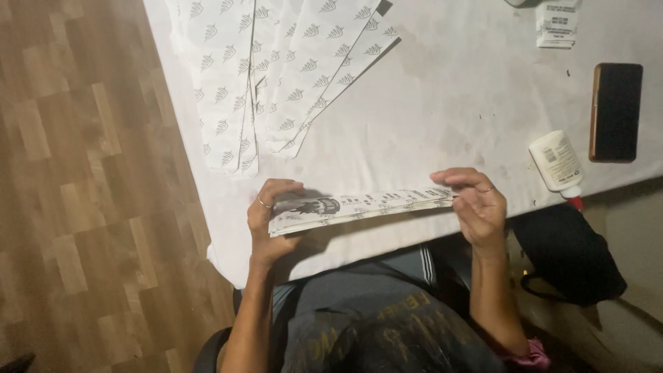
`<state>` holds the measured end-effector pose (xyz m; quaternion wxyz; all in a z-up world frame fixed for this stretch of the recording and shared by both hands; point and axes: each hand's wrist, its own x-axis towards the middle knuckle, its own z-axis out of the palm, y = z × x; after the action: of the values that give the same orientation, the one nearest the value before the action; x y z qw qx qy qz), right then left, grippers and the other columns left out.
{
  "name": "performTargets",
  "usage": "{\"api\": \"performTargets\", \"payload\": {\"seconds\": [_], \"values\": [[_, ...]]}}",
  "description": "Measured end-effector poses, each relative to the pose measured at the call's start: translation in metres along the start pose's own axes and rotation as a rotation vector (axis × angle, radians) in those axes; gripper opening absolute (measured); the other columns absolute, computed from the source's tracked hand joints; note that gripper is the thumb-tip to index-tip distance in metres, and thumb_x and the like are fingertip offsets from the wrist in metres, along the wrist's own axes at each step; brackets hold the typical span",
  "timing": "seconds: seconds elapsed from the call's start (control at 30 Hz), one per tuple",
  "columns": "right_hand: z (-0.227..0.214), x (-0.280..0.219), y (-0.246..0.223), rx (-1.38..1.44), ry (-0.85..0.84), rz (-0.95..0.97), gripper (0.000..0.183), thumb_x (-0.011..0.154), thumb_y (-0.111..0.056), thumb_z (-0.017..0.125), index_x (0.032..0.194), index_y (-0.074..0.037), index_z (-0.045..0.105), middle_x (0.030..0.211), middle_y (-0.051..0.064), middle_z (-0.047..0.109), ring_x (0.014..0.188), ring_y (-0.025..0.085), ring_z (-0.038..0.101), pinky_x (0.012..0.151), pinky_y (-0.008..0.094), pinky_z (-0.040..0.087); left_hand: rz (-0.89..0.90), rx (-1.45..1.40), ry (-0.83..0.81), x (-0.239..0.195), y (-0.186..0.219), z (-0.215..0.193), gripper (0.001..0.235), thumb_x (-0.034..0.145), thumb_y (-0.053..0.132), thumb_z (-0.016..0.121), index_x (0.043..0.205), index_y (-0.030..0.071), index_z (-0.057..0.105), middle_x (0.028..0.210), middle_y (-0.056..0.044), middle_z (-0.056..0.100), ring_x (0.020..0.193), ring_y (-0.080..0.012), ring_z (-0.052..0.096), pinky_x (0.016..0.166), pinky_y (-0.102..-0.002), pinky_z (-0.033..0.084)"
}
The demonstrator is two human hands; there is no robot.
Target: The person is aligning, folding, and gluing printed paper strips, likely for accessory packaging or display.
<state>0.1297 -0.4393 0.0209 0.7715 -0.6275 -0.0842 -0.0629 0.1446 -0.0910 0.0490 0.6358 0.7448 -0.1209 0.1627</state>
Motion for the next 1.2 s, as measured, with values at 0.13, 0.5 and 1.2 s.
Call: {"api": "performTargets", "payload": {"seconds": [0.13, 0.5, 1.2], "values": [[-0.015, -0.002, 0.009, 0.011, 0.105, -0.013, 0.011, 0.098, -0.002, 0.06, 0.098, 0.009, 0.061, 0.103, 0.031, 0.064, 0.11, 0.041, 0.07, 0.11, 0.051, 0.051, -0.046, -0.013, -0.016, -0.002, -0.005, 0.003, 0.048, 0.061, 0.007, 0.095, 0.104, 0.003, 0.073, 0.083, -0.011, 0.073, 0.075, -0.0273, 0.073, 0.079, -0.042, 0.059], [0.008, 0.005, 0.001, 0.095, 0.198, 0.052, 0.042, 0.11, -0.034, 0.049, 0.098, 0.004, 0.061, 0.104, 0.026, 0.067, 0.114, 0.035, 0.071, 0.119, 0.052, 0.046, -0.067, -0.038, -0.032, 0.001, 0.001, 0.012, 0.044, 0.063, 0.005, 0.092, 0.103, 0.004, 0.073, 0.077, -0.01, 0.076, 0.07, -0.0264, 0.073, 0.076, -0.041, 0.059], [-0.021, 0.014, -0.021, -0.408, -0.007, -0.04, 0.006, 0.095, 0.008, 0.066, 0.095, 0.014, 0.067, 0.095, 0.025, 0.069, 0.092, 0.03, 0.071, 0.091, 0.04, 0.056, -0.035, -0.038, -0.023, 0.005, 0.003, 0.012, 0.04, 0.066, 0.002, 0.089, 0.101, 0.002, 0.072, 0.076, -0.013, 0.075, 0.069, -0.0285, 0.073, 0.076, -0.041, 0.059]]}}
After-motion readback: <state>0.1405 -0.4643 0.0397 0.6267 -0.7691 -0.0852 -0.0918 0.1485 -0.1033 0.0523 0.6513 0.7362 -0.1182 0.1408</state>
